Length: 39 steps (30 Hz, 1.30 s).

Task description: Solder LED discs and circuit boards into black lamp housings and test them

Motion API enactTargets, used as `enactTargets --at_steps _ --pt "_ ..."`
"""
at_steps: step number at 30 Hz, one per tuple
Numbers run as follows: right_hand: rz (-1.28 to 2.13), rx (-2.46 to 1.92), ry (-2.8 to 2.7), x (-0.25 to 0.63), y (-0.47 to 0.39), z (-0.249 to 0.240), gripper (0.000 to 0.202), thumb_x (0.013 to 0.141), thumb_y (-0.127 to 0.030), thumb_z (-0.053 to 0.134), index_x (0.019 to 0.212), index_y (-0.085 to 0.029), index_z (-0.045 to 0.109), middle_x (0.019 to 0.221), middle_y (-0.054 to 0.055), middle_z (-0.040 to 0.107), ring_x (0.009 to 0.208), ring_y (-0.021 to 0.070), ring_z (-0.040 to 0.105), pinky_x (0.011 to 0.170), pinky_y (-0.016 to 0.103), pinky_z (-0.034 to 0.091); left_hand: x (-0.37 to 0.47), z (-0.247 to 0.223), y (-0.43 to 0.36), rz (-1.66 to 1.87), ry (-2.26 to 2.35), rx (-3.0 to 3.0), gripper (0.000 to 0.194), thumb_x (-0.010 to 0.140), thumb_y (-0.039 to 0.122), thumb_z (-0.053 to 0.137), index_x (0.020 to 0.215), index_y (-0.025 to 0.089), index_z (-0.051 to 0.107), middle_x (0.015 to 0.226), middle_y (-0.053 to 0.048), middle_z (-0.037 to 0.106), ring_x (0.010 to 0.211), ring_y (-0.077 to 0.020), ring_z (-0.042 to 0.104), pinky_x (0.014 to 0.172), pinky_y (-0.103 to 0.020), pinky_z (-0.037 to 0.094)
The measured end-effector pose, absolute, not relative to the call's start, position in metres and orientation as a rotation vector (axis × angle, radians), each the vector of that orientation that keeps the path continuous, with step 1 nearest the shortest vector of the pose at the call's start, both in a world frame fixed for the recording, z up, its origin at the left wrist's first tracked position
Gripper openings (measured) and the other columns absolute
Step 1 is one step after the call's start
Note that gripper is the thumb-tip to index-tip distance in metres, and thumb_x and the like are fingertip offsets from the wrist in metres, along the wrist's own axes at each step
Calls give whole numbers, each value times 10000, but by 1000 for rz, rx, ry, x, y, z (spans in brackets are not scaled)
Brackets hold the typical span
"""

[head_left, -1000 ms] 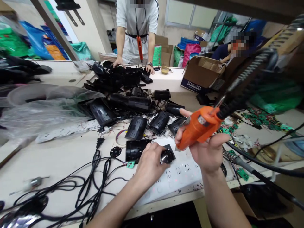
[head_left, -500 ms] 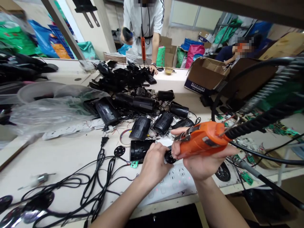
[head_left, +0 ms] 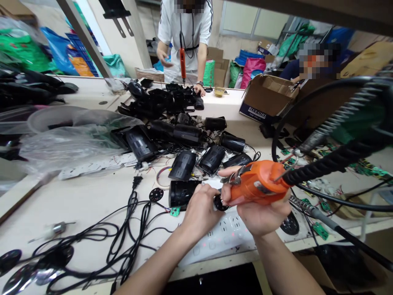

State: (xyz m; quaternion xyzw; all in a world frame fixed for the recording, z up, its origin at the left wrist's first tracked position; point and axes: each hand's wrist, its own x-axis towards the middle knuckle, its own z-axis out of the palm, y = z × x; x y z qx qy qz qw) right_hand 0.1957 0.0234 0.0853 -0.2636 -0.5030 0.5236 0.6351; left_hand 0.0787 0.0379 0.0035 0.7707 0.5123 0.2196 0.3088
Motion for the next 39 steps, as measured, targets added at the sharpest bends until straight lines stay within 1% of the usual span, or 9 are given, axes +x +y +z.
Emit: enactTargets --at_steps 6,9,12,15,21,26,31,35,39 --pt "1147 -691 -1157 198 26 82 546 799 -736 488 828 -231 694 587 47 615 458 226 565 381 342 427 79 5 39 549 1350 2043 200 617 117 694 797 195 651 820 -48 627 879 -258 576 747 -336 466" --pt "1204 -638 -1201 196 26 81 559 791 -765 498 805 -233 672 578 45 614 512 255 609 417 363 471 78 10 39 539 1343 2038 180 620 98 686 757 207 649 857 -46 651 902 -255 592 751 -334 472" --pt "1195 -604 -1214 193 27 79 553 813 -752 493 839 -227 666 632 54 643 572 269 639 469 385 508 77 13 38 524 1334 2032 170 614 72 681 694 214 634 869 -30 666 901 -243 613 760 -331 479" --pt "1183 -577 -1242 191 28 78 563 831 -741 472 870 -212 663 653 62 648 552 255 625 447 370 482 77 15 38 519 1341 2028 173 615 72 683 690 220 634 855 -18 673 893 -239 625 765 -336 485" --pt "1187 -635 -1284 193 29 77 588 805 -794 448 777 -245 660 531 21 527 510 229 558 461 355 450 79 17 39 516 1334 2043 157 617 78 681 697 207 641 838 -37 687 919 -262 628 806 -370 486" --pt "1095 -719 -1259 193 30 76 602 779 -820 442 682 -243 588 573 19 491 548 224 527 560 386 487 78 15 40 512 1327 2060 157 618 83 676 696 216 645 836 -31 687 922 -262 627 832 -386 488" --pt "1166 -669 -1240 192 29 79 596 775 -815 448 631 -243 534 477 -13 401 436 193 459 433 342 417 77 13 40 490 1324 2084 143 621 119 699 716 218 657 830 -34 677 904 -262 624 819 -382 492" --pt "1238 -685 -1208 192 28 81 600 731 -830 481 585 -249 522 442 -3 421 440 218 513 389 340 418 77 13 41 479 1311 2108 152 624 117 694 731 219 658 838 -32 670 908 -255 616 821 -365 480" --pt "1241 -663 -1202 192 28 82 618 729 -840 479 536 -253 479 418 -8 401 464 232 560 436 367 486 77 13 41 485 1316 2111 148 626 97 676 730 197 643 849 -50 663 893 -253 608 796 -359 469"
